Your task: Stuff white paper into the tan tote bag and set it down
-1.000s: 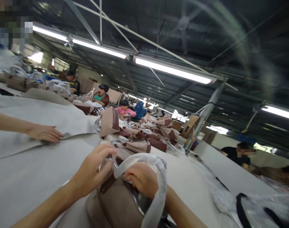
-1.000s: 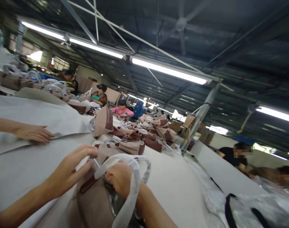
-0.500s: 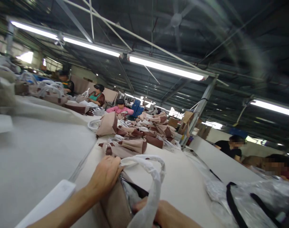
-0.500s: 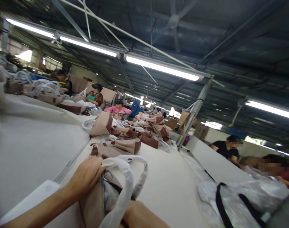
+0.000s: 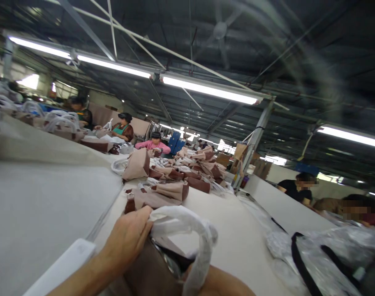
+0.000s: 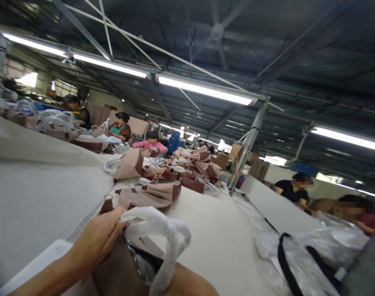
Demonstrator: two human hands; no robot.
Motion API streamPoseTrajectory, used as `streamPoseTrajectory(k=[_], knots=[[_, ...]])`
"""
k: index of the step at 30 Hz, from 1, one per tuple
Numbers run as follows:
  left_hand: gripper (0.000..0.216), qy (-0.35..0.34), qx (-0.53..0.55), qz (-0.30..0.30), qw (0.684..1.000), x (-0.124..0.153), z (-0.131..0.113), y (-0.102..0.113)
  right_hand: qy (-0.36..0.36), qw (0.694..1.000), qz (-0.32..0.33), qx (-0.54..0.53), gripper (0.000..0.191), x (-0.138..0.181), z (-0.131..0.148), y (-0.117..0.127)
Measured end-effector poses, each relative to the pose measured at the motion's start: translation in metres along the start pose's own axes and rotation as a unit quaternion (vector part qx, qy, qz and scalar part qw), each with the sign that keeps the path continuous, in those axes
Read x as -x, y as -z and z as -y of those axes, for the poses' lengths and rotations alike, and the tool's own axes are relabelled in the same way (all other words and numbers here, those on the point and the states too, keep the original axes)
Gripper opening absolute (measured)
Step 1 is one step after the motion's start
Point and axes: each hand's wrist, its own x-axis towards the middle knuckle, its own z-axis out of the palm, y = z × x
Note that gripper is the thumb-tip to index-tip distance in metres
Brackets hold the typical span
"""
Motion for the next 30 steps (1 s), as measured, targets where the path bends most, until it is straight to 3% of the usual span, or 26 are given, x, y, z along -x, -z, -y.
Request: streamPoseTrajectory(k=[3, 5, 7, 9, 12, 15, 18, 21, 25, 30], knots=[[0.035, -0.022, 0.032, 0.045, 0.998, 0.002, 0.010, 0.017, 0.002, 1.000, -0.008, -0.012, 0.016, 0.013, 0.024, 0.018], [0.033, -0.073, 0.037, 0.089, 0.993, 0.001, 0.022, 0.031, 0.002, 1.000, -0.016, -0.017, 0.014, 0.017, 0.036, 0.028], [0.035, -0.138, 0.036, 0.121, 0.982, 0.000, 0.033, 0.044, -0.003, 0.998, 0.012, -0.057, 0.014, 0.016, 0.042, 0.037], [0.040, -0.161, 0.024, 0.142, 0.976, -0.001, 0.043, 0.048, -0.001, 0.993, 0.036, -0.109, 0.016, 0.010, 0.042, 0.045], [0.024, -0.143, 0.022, 0.148, 0.978, -0.003, 0.051, 0.041, 0.028, 0.991, -0.017, -0.126, 0.027, -0.012, 0.039, 0.053], [0.029, -0.136, 0.025, 0.124, 0.983, -0.006, 0.054, 0.027, 0.119, 0.993, -0.021, -0.016, 0.044, -0.046, 0.043, 0.052], [0.036, -0.129, 0.005, 0.108, 0.986, -0.013, 0.057, 0.017, 0.187, 0.977, -0.048, 0.090, 0.036, -0.081, 0.051, 0.047], [0.040, -0.110, -0.020, 0.098, 0.989, -0.022, 0.060, 0.010, 0.186, 0.968, -0.076, 0.151, 0.033, -0.105, 0.056, 0.046], [0.047, -0.069, -0.066, 0.070, 0.993, -0.032, 0.057, -0.003, 0.168, 0.970, -0.039, 0.170, 0.029, -0.116, 0.057, 0.051], [0.043, 0.027, 0.012, 0.058, 0.998, -0.044, 0.054, -0.018, 0.118, 0.973, -0.075, 0.186, 0.009, -0.119, 0.055, 0.042]])
